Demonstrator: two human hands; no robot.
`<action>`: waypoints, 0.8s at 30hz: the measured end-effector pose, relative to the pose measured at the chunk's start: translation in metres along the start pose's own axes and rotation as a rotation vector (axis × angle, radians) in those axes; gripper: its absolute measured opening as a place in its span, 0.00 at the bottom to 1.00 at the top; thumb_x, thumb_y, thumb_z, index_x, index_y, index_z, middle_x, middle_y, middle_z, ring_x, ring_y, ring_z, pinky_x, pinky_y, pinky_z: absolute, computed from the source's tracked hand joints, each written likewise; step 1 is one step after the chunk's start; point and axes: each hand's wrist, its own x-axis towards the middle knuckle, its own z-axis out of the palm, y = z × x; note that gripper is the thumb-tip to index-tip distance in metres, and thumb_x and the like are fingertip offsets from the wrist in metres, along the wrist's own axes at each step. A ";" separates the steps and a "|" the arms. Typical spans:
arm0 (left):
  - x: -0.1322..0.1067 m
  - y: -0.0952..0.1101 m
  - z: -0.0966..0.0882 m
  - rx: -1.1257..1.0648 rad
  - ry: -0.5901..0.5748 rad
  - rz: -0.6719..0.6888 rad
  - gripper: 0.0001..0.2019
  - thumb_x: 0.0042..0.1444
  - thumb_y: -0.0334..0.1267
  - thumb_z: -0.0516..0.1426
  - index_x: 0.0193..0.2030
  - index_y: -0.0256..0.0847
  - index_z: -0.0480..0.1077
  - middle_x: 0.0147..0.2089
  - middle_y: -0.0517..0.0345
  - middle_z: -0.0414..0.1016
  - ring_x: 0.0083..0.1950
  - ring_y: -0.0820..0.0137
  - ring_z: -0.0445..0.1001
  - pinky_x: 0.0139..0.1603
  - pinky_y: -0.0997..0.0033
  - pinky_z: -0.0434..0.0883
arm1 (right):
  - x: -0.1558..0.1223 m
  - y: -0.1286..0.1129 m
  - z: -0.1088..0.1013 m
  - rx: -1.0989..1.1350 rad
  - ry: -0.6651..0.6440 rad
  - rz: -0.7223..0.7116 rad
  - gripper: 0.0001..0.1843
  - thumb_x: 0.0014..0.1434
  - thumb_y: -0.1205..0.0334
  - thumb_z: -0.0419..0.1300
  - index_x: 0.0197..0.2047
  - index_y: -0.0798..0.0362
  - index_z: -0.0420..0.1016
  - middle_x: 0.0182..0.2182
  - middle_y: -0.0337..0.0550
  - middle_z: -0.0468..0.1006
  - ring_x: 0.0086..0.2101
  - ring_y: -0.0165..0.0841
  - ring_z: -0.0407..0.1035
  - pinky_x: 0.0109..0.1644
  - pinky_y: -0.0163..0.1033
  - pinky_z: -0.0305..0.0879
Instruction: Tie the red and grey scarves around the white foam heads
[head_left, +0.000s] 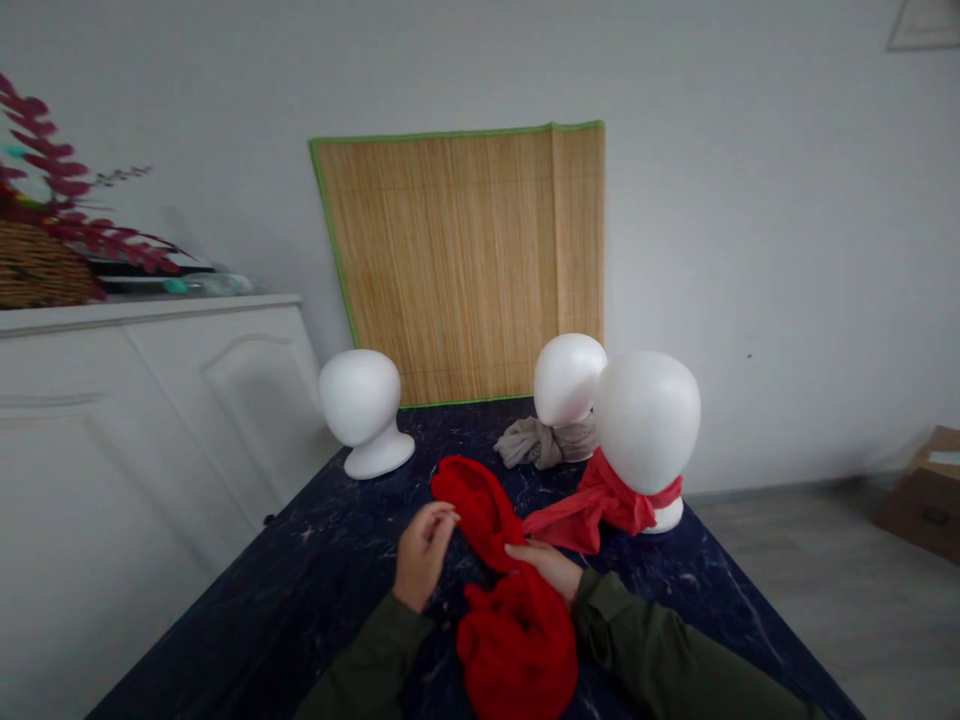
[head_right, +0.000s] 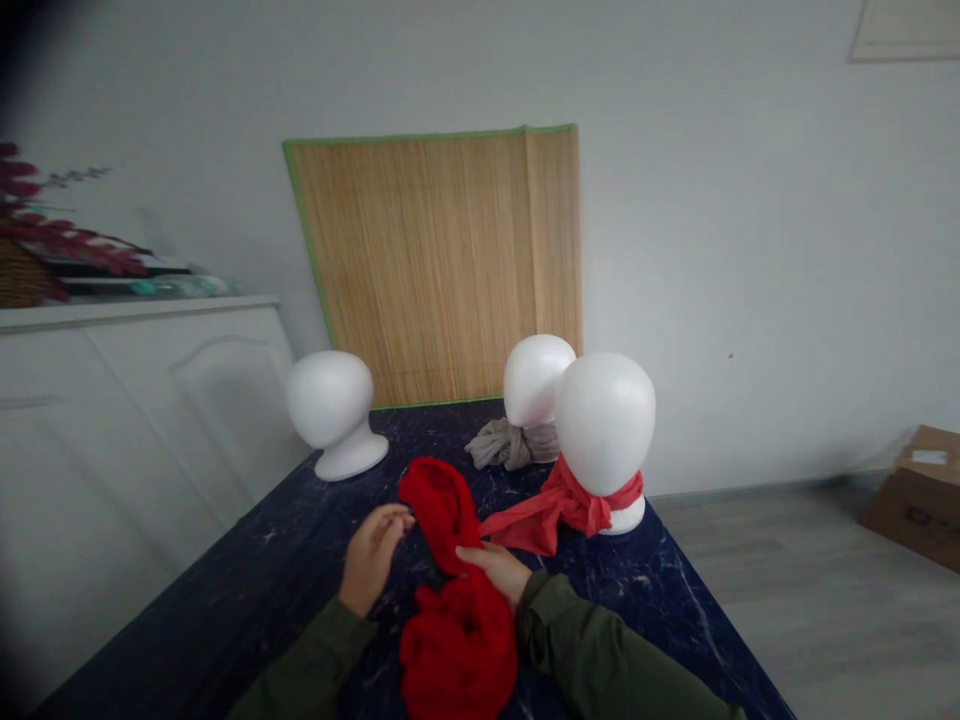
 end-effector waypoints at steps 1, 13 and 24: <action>0.019 -0.020 -0.009 0.069 0.097 -0.052 0.17 0.54 0.45 0.46 0.43 0.37 0.66 0.37 0.51 0.75 0.39 0.66 0.74 0.42 0.68 0.71 | -0.004 0.003 0.000 0.023 0.005 0.021 0.30 0.35 0.53 0.72 0.39 0.61 0.72 0.30 0.44 0.76 0.30 0.33 0.70 0.41 0.39 0.64; 0.129 -0.116 -0.036 0.457 0.503 -0.184 0.35 0.45 0.52 0.55 0.55 0.27 0.58 0.54 0.34 0.65 0.56 0.46 0.62 0.56 0.49 0.59 | -0.007 0.018 -0.002 -0.331 -0.284 0.353 0.31 0.28 0.48 0.73 0.34 0.58 0.75 0.24 0.36 0.72 0.27 0.29 0.66 0.38 0.36 0.63; 0.169 -0.151 -0.030 0.404 0.476 -0.444 0.52 0.28 0.63 0.62 0.57 0.31 0.53 0.57 0.37 0.63 0.56 0.40 0.61 0.54 0.38 0.59 | 0.009 0.022 -0.004 -0.312 -0.437 0.387 0.27 0.29 0.51 0.73 0.32 0.58 0.75 0.31 0.34 0.74 0.31 0.24 0.66 0.37 0.25 0.63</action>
